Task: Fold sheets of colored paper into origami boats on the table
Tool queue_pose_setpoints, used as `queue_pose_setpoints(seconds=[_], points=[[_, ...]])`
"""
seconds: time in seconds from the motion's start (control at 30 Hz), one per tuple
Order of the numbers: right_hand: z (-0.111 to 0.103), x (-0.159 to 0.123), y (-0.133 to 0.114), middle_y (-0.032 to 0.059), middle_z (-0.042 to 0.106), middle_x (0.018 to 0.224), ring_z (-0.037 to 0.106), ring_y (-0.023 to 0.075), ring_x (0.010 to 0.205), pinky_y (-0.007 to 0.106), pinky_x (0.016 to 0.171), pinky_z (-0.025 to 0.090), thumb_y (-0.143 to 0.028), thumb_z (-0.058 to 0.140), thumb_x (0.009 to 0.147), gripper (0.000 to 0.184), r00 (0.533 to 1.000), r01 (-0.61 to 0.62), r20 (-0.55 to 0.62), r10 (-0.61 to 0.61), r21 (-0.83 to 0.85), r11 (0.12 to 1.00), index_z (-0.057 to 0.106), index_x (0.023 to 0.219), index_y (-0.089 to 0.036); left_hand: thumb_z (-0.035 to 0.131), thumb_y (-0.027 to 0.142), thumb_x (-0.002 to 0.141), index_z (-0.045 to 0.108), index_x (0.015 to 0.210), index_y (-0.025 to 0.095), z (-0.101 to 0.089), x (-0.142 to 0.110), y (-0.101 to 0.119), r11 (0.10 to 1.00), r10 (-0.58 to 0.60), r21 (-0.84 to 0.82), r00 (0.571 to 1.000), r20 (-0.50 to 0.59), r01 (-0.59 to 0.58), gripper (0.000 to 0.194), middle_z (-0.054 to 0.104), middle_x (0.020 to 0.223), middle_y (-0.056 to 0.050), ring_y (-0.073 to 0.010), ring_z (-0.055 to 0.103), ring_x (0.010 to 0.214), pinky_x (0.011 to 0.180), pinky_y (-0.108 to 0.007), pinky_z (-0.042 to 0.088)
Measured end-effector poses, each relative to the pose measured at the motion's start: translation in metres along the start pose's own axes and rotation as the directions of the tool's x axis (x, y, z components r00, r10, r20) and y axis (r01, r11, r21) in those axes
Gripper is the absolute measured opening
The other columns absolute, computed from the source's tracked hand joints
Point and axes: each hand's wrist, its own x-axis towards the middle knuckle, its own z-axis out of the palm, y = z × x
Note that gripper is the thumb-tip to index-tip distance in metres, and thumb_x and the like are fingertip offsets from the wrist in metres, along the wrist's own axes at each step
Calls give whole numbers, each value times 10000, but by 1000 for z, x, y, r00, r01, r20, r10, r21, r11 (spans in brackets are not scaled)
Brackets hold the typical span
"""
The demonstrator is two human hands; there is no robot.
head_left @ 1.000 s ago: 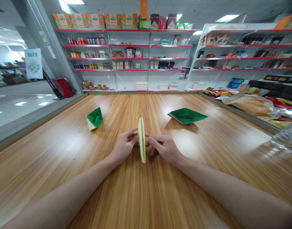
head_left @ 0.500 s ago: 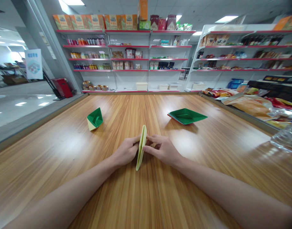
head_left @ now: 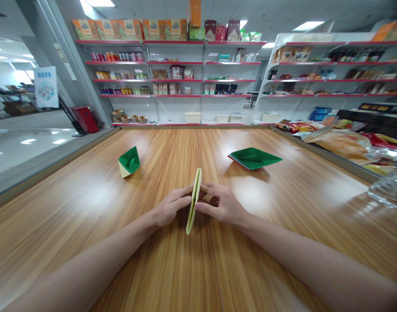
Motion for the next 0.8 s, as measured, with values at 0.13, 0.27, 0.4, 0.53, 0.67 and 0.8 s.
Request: queue_pose_setpoints(seconds=[0.13,0.27,0.4,0.53,0.67,0.8], points=[[0,2,-1,36,611,878,581,141,763,242,654,449,-408,637,799,287,1000,28,11,-28,8,1000,658,943,-160,376,327,941,430,1369,193,3,-1,1,999,-41,33,999,-5,41,452,493,1370,-68,-266,461,1238,1028,-370,344],[1,4,0,34,599,870,577,155,781,261,675,454,-436,670,763,310,1000,-6,-13,5,-43,999,652,927,-173,383,340,942,375,1399,199,7,1,1,991,-30,133,999,-41,36,478,458,1399,-77,-261,416,1281,1045,-377,330],[4,4,4,35,564,876,572,162,789,274,679,468,-442,698,732,343,998,-60,-28,58,-82,995,633,937,-174,414,331,932,314,1426,225,8,4,0,973,-15,226,997,-78,32,515,419,1427,-74,-247,394,1300,1067,-382,303],[6,3,6,29,521,910,568,143,774,271,679,485,-404,686,749,348,996,-85,-36,83,-58,995,600,1009,-189,390,321,940,207,1459,226,7,5,-1,969,-28,242,995,-91,49,558,366,1459,-88,-246,404,1293,1054,-386,324],[6,3,4,28,489,931,573,132,785,268,695,500,-359,653,777,319,995,-97,-25,96,-29,995,586,1042,-193,411,321,935,212,1457,235,8,4,-2,976,-22,213,992,-124,49,566,419,1427,-81,-250,461,1246,1032,-382,358],[6,3,3,24,475,954,579,112,754,261,693,508,-283,642,773,346,993,-120,-21,120,21,993,569,1101,-200,419,333,933,224,1453,233,9,5,-4,993,-22,109,984,-175,42,564,498,1364,-77,-237,530,1174,1010,-377,391]])
